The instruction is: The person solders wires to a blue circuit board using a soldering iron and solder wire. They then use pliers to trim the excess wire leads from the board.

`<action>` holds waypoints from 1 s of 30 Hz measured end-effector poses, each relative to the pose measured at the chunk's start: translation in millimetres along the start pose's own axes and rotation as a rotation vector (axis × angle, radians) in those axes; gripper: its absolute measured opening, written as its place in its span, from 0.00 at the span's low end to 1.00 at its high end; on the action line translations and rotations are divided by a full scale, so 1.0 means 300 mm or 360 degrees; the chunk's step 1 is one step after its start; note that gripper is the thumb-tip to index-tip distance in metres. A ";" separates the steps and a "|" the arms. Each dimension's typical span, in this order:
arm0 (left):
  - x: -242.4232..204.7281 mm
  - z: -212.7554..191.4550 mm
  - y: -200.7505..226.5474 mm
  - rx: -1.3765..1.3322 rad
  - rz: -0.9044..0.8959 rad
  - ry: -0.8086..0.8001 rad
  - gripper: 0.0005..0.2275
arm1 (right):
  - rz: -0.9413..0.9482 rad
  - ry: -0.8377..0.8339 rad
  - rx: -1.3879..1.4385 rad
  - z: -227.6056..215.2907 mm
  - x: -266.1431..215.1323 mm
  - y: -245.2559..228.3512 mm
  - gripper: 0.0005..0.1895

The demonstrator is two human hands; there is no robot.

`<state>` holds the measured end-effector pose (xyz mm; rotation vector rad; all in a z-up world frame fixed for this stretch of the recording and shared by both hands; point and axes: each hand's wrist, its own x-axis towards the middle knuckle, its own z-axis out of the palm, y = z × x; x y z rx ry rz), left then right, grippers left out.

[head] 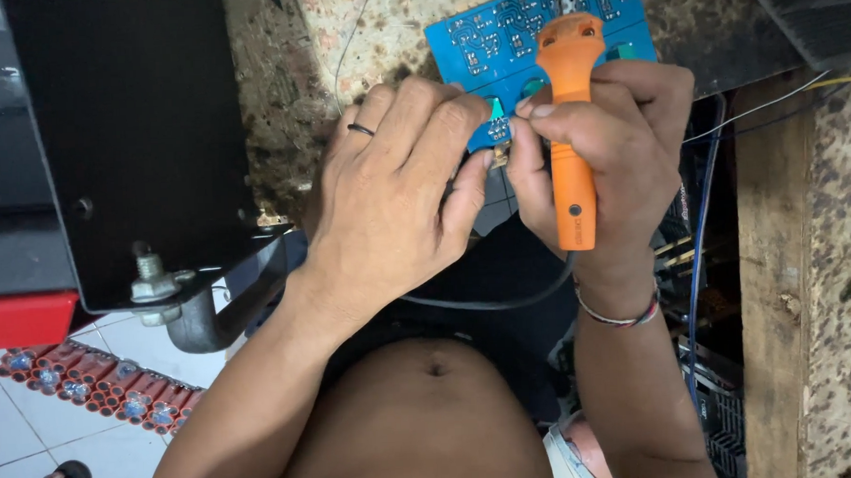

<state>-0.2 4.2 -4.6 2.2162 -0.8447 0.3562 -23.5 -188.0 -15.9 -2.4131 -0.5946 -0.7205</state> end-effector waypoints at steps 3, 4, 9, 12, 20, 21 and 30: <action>0.004 -0.008 0.001 -0.0023 0.0015 0.0004 0.09 | -0.0016 0.0055 0.0027 0.013 -0.004 -0.008 0.07; 0.004 -0.013 0.001 -0.0027 0.0022 0.0011 0.09 | -0.0021 0.0110 0.0090 0.020 -0.006 -0.013 0.08; -0.002 -0.011 -0.004 -0.0032 0.0006 0.0009 0.09 | 0.0008 0.0158 0.0155 0.038 -0.039 -0.020 0.09; 0.003 -0.012 -0.001 -0.0077 0.0003 0.0006 0.09 | 0.0065 0.0201 0.0167 0.045 -0.051 -0.028 0.09; 0.018 -0.006 0.014 -0.0207 -0.0065 0.0101 0.04 | 0.0091 0.0312 0.0172 0.067 -0.065 -0.056 0.14; 0.018 -0.004 0.014 -0.0215 -0.0113 0.0094 0.04 | 0.0083 0.0329 0.0190 0.071 -0.066 -0.058 0.16; 0.027 0.010 0.022 -0.0287 -0.0268 0.0168 0.04 | 0.0055 0.0421 0.0251 0.091 -0.074 -0.049 0.17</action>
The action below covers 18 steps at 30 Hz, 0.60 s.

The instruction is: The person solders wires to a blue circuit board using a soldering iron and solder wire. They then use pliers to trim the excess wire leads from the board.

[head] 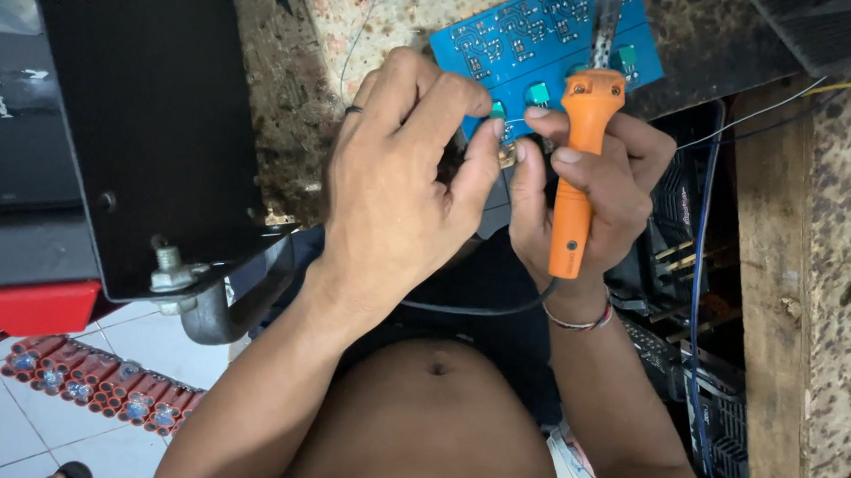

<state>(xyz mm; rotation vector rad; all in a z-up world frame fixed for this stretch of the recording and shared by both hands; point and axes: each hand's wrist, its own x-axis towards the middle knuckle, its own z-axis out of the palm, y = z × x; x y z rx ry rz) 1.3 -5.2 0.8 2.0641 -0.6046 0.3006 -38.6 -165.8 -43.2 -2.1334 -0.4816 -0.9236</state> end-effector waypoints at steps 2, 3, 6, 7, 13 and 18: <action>0.004 0.002 -0.001 -0.0004 -0.0006 -0.0004 0.04 | 0.0005 -0.0011 0.0017 -0.005 -0.003 0.007 0.18; 0.005 0.003 -0.003 -0.0026 -0.0002 -0.0019 0.04 | -0.0006 -0.0021 0.0018 -0.008 -0.003 0.010 0.19; 0.008 0.004 -0.006 -0.0053 0.0008 -0.0039 0.04 | -0.0030 -0.0045 0.0001 -0.016 0.003 0.016 0.17; 0.008 0.005 -0.006 -0.0057 0.0011 -0.0043 0.04 | -0.0040 -0.0061 -0.0013 -0.019 0.005 0.017 0.14; 0.017 0.004 0.002 -0.0096 0.0005 -0.0026 0.03 | -0.0105 -0.0107 -0.0138 -0.032 -0.002 0.027 0.16; 0.014 0.006 -0.005 -0.0087 0.0025 -0.0031 0.03 | -0.0087 -0.0096 -0.0148 -0.033 -0.004 0.031 0.16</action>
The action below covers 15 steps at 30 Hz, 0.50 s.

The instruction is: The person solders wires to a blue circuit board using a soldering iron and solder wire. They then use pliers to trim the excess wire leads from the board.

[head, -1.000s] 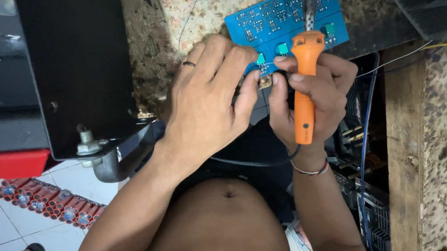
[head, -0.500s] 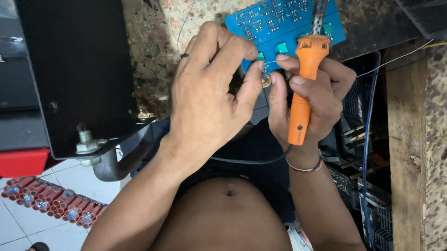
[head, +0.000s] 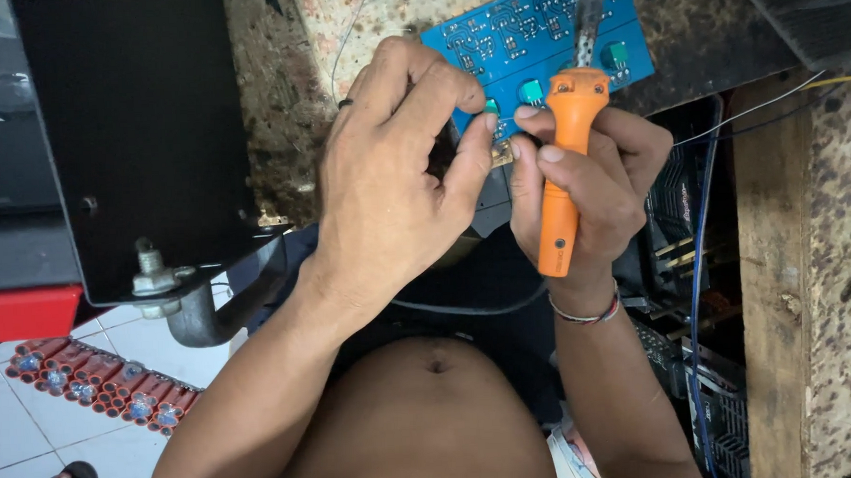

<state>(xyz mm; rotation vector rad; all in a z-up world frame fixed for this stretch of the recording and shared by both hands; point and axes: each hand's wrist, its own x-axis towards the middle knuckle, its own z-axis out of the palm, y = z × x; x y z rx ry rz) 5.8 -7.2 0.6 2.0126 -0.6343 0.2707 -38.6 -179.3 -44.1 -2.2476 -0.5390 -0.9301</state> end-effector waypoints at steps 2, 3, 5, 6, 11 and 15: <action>-0.004 -0.001 -0.006 -0.0001 0.0015 -0.0010 0.04 | 0.0004 0.0002 -0.0009 0.001 0.003 -0.001 0.16; -0.006 -0.002 -0.007 -0.0004 0.0048 -0.0003 0.03 | 0.0005 -0.0002 0.0050 0.001 0.003 0.001 0.16; -0.009 -0.007 -0.007 -0.0004 0.0080 0.0005 0.02 | 0.0005 -0.0005 0.0111 0.004 0.006 -0.001 0.16; -0.010 -0.010 -0.004 -0.0013 0.0096 0.0005 0.02 | 0.0014 0.0005 0.0127 0.004 0.008 -0.003 0.16; -0.015 -0.008 0.000 0.0044 0.0059 -0.0019 0.03 | 0.0036 0.0038 0.0107 0.011 0.011 -0.010 0.13; -0.009 0.003 0.001 0.0014 0.0030 0.0006 0.02 | 0.0068 0.0013 0.0142 0.007 0.008 -0.008 0.14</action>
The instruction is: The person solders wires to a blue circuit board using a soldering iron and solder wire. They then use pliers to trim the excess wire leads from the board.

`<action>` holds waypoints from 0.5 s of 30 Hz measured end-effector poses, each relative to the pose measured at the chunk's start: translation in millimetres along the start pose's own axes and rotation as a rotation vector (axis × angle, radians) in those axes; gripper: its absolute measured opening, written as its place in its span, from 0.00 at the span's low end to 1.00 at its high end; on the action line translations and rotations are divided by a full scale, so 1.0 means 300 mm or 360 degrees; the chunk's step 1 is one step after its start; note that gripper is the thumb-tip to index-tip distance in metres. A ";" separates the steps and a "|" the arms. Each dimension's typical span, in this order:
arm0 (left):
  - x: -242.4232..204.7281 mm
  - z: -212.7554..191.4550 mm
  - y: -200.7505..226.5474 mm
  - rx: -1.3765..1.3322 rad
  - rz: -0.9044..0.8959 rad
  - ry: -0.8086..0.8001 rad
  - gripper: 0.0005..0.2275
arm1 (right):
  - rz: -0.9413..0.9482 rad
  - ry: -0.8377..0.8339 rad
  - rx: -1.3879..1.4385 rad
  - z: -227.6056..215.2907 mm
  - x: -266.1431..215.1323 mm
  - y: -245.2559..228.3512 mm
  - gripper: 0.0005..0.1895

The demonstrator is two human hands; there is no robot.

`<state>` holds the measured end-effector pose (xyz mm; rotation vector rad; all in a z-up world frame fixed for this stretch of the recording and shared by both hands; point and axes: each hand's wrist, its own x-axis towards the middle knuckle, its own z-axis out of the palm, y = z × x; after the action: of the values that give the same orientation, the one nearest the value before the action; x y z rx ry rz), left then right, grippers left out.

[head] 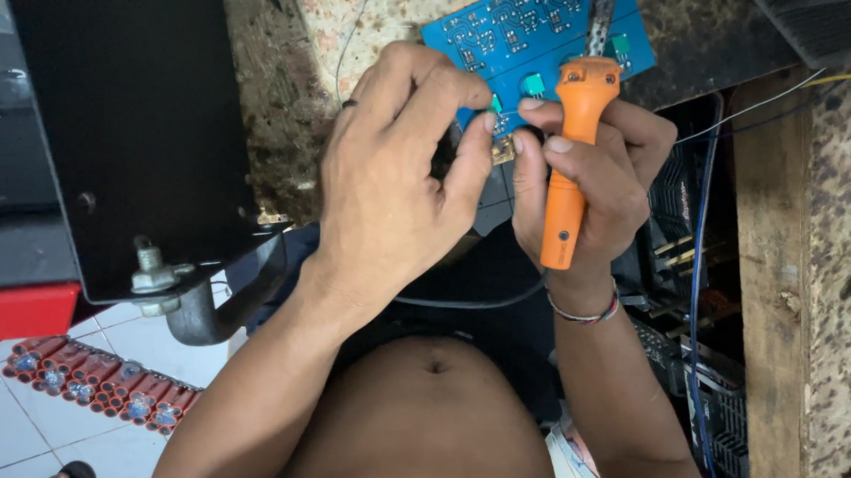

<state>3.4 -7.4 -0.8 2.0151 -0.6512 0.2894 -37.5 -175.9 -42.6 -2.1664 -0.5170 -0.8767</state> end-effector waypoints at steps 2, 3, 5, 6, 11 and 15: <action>0.001 0.003 0.005 0.0012 -0.0040 0.0002 0.03 | -0.0023 -0.0013 -0.0013 -0.001 -0.004 0.002 0.14; 0.006 0.004 0.008 0.0011 -0.0056 0.0021 0.04 | -0.0038 -0.0001 -0.0028 0.001 -0.006 0.007 0.14; 0.011 0.007 0.011 0.0006 -0.0071 0.0037 0.04 | -0.0050 0.0012 -0.0046 0.000 -0.007 0.011 0.14; 0.010 0.010 0.010 0.0023 -0.0081 0.0025 0.05 | -0.0054 0.0001 -0.0035 -0.002 -0.006 0.010 0.14; 0.011 0.018 0.015 0.0056 -0.0124 0.0031 0.06 | 0.0003 0.0006 -0.0025 -0.001 -0.014 0.007 0.15; 0.011 0.019 0.019 0.0090 -0.0136 0.0033 0.05 | -0.0003 0.0031 -0.0020 0.002 0.000 -0.004 0.15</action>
<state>2.7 -15.6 1.9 2.0850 -0.5478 0.2802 -38.0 -174.7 -42.4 -2.1669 -0.5054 -0.9032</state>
